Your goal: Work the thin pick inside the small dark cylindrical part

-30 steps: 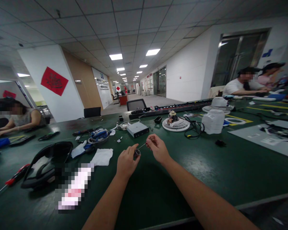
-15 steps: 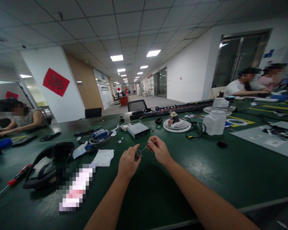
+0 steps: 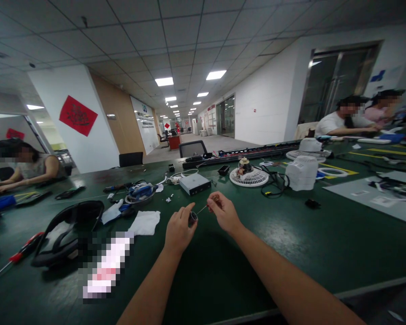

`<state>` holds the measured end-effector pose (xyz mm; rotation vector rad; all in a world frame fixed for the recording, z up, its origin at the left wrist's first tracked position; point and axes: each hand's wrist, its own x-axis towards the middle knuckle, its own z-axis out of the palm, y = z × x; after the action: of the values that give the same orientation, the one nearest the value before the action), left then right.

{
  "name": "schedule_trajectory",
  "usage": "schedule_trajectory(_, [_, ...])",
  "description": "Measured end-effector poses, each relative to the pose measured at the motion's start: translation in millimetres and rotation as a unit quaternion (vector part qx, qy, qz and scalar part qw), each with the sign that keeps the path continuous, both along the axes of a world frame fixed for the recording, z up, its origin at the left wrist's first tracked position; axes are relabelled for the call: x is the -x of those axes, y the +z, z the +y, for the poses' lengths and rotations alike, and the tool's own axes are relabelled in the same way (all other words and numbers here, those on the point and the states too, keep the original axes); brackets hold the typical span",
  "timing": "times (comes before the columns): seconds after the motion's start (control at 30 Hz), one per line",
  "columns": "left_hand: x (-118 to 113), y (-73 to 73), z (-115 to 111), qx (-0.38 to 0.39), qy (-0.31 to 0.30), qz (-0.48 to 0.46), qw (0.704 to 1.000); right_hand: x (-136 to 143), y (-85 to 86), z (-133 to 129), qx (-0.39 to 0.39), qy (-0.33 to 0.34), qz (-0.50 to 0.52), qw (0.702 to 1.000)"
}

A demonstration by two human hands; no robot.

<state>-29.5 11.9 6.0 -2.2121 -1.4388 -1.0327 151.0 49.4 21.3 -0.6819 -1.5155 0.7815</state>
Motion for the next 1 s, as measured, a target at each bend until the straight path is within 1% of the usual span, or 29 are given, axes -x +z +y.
schedule_trajectory(0.1, [-0.5,0.0,-0.3,0.000,-0.001,0.003,1.000,-0.1,0.4,-0.5,-0.001,0.009,0.001,1.000])
schedule_trajectory(0.23, [-1.1,0.5,-0.9,0.001,-0.003,0.008,1.000,-1.0,1.0,-0.9,-0.002,0.004,-0.002,1.000])
schedule_trajectory(0.4, [-0.8,-0.1,-0.8,0.003,-0.002,0.011,1.000,-1.5,2.8,-2.1,-0.003,0.019,-0.003,1.000])
schedule_trajectory(0.7, [-1.4,2.1,-2.1,0.004,-0.003,0.016,1.000,-2.0,-1.0,1.2,0.003,0.007,-0.001,1.000])
schedule_trajectory(0.9, [-1.9,0.8,-1.6,0.009,-0.001,0.022,1.000,-2.2,-2.5,3.1,0.000,0.010,-0.004,1.000])
schedule_trajectory(1.0, [-1.8,0.2,-1.0,0.009,0.002,0.022,1.000,-1.7,-2.9,3.5,0.000,-0.001,-0.001,1.000])
